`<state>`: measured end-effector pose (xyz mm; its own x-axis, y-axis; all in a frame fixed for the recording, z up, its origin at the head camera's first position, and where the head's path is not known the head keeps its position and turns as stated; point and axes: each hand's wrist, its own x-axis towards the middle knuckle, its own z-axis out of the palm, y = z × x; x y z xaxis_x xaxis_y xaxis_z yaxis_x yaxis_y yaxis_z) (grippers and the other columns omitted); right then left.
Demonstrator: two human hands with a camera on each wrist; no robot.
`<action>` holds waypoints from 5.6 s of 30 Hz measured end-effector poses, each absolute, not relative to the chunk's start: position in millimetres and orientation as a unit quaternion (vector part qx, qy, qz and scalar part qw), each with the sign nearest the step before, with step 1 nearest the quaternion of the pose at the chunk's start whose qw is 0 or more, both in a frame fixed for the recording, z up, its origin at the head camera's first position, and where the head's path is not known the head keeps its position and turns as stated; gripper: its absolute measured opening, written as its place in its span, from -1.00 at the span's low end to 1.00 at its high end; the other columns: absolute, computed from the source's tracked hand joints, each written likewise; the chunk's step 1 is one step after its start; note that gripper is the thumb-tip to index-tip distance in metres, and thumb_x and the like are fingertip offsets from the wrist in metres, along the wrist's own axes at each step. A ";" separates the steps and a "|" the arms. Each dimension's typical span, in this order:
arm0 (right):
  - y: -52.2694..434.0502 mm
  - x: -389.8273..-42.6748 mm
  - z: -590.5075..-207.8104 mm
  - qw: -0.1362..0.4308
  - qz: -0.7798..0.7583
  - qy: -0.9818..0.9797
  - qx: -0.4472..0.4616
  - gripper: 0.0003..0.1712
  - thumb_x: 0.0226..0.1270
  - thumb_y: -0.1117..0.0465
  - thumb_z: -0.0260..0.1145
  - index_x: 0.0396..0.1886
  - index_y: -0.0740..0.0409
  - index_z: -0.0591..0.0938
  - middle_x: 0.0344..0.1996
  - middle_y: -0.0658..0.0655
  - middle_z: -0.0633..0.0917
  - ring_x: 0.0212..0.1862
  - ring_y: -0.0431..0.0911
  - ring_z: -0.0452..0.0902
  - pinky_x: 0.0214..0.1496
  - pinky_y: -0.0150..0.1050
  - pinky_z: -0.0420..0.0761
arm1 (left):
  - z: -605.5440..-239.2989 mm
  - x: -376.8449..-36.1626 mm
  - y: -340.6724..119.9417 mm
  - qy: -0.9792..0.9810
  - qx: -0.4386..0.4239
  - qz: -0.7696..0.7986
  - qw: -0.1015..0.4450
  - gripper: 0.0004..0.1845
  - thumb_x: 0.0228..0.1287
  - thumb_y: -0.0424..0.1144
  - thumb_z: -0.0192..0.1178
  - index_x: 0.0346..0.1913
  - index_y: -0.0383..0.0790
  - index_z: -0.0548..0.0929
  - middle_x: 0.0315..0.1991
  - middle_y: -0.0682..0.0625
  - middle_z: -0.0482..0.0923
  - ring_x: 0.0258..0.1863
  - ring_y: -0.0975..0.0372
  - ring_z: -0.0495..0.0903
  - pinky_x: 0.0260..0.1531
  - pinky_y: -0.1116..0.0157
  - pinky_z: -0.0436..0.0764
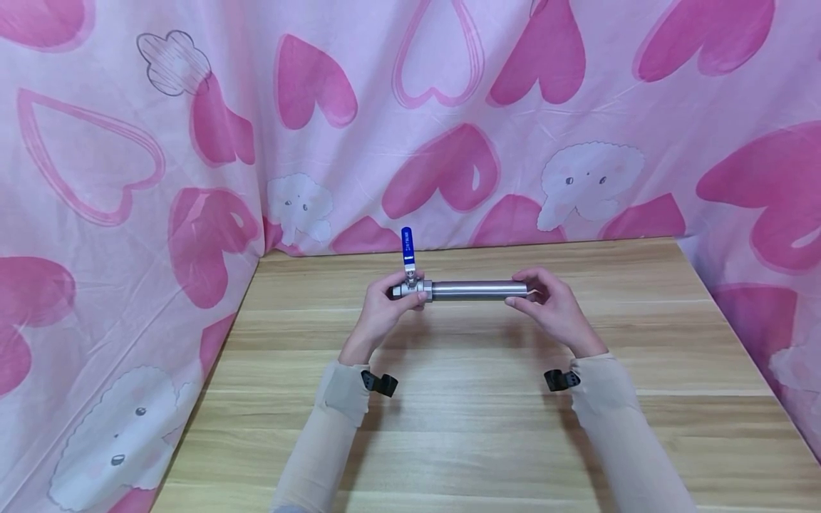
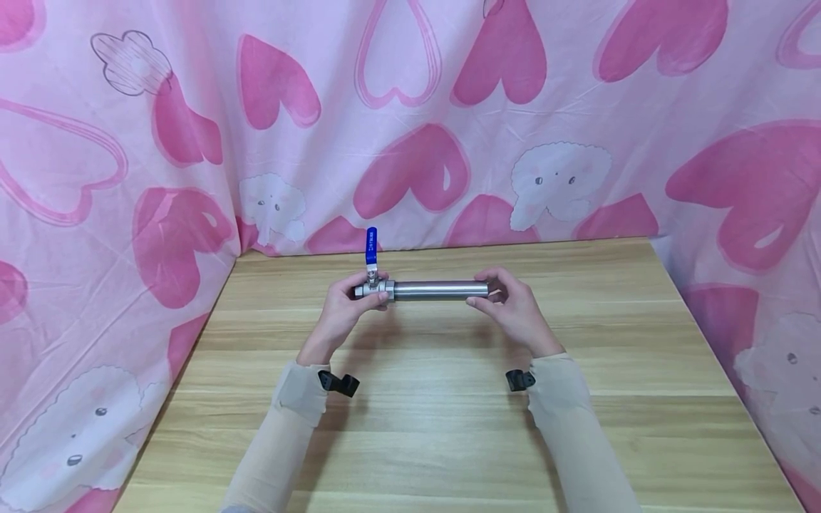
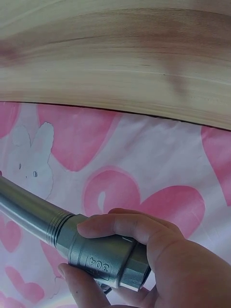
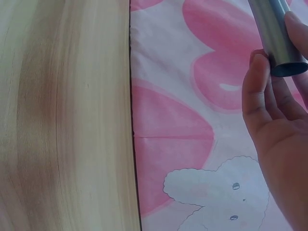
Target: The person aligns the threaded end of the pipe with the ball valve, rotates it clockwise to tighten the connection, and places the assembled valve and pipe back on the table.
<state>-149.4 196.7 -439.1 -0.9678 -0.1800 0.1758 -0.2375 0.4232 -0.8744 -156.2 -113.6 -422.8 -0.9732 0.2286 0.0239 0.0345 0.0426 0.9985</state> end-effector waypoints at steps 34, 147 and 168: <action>191.7 -146.2 -429.0 -0.013 0.526 -0.845 0.096 -0.60 0.42 0.12 0.23 0.14 0.23 0.51 -0.16 0.22 0.61 -0.30 -0.15 0.54 -0.32 -0.47 0.63 | -421.9 -155.4 -110.4 0.716 0.090 0.688 0.077 -0.59 0.21 -0.37 0.32 0.14 -0.23 0.60 0.04 -0.19 0.54 -0.15 0.10 0.61 -0.12 0.25 0.75; 194.2 -145.5 -435.9 0.015 0.552 -0.825 0.119 -0.43 0.17 0.32 0.44 0.18 0.10 0.49 0.05 0.22 0.52 -0.12 -0.05 0.49 -0.15 -0.64 0.58 | -426.0 -155.5 -108.3 0.711 0.081 0.696 0.063 -0.60 0.21 -0.38 0.31 0.13 -0.21 0.61 0.07 -0.17 0.54 -0.11 0.11 0.61 -0.13 0.23 0.76; 194.9 -145.1 -434.4 0.019 0.537 -0.836 0.112 -0.46 0.14 0.29 0.46 0.13 0.09 0.50 0.00 0.17 0.56 -0.15 -0.06 0.50 -0.17 -0.60 0.59 | -424.7 -155.6 -108.3 0.710 0.076 0.697 0.067 -0.60 0.21 -0.38 0.31 0.14 -0.25 0.60 0.06 -0.19 0.54 -0.11 0.06 0.60 -0.13 0.25 0.76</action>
<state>-145.1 194.9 -434.4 -0.9740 -0.1671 0.1530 -0.2086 0.3976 -0.8935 -155.6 -108.3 -424.7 -0.9795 0.2013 0.0108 0.0145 0.0169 0.9998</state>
